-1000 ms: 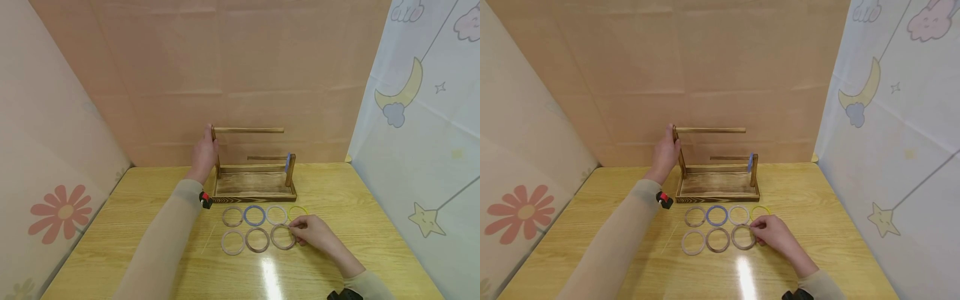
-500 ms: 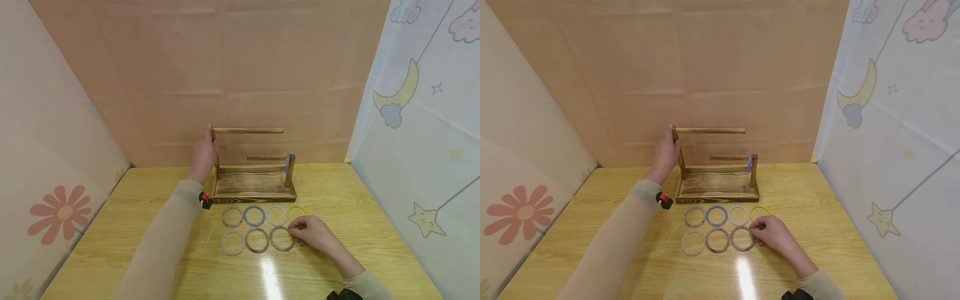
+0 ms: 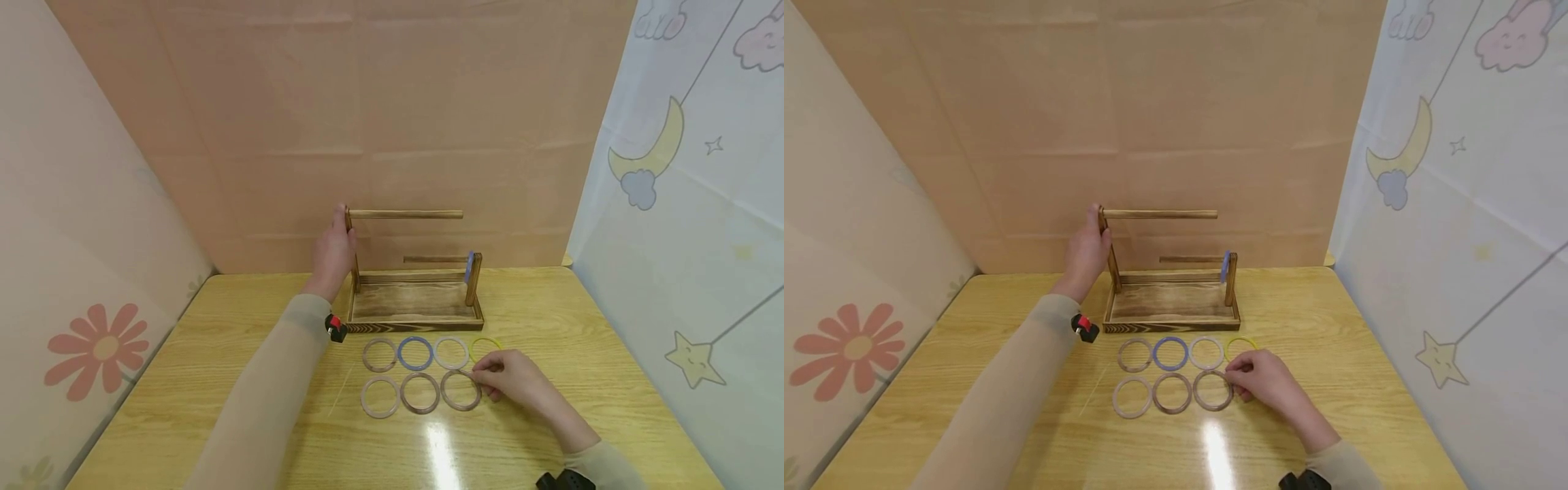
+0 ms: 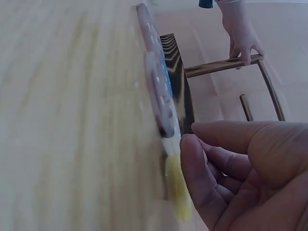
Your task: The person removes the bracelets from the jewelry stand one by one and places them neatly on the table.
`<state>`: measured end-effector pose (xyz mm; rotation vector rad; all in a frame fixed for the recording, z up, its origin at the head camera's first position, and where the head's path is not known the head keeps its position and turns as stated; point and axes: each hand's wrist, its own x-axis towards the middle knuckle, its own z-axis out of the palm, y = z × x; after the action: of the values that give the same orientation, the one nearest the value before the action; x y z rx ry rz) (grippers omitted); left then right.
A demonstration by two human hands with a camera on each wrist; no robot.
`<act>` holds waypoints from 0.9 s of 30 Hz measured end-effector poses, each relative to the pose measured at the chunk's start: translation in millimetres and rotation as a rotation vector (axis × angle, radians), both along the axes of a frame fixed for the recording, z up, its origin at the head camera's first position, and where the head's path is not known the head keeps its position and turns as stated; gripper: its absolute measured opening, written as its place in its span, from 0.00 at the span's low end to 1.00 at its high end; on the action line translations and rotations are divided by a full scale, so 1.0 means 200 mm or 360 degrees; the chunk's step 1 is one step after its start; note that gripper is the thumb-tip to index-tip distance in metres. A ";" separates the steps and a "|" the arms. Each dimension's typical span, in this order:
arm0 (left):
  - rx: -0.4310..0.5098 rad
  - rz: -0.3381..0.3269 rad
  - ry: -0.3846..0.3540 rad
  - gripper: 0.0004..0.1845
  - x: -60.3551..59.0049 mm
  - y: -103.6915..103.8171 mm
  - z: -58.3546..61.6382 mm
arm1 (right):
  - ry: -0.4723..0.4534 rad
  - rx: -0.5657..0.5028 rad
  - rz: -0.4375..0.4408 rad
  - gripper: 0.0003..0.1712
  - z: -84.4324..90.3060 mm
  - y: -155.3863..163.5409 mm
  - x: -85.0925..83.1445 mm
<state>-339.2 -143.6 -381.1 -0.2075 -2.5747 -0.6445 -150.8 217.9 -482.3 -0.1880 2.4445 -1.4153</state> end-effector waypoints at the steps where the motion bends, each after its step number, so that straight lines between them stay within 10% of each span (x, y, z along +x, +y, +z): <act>1: 0.0003 0.0000 -0.0001 0.30 0.00 0.00 0.00 | 0.0008 0.0008 -0.0012 0.09 0.01 0.00 0.00; 27: -0.0005 0.0020 -0.0029 0.31 0.01 0.00 0.00 | 0.0597 0.0101 -0.0438 0.19 0.24 -0.08 -0.21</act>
<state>-337.5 -143.7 -381.0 -0.1869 -2.5927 -0.6404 -192.3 202.8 -434.5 -0.1135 2.9113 -1.5248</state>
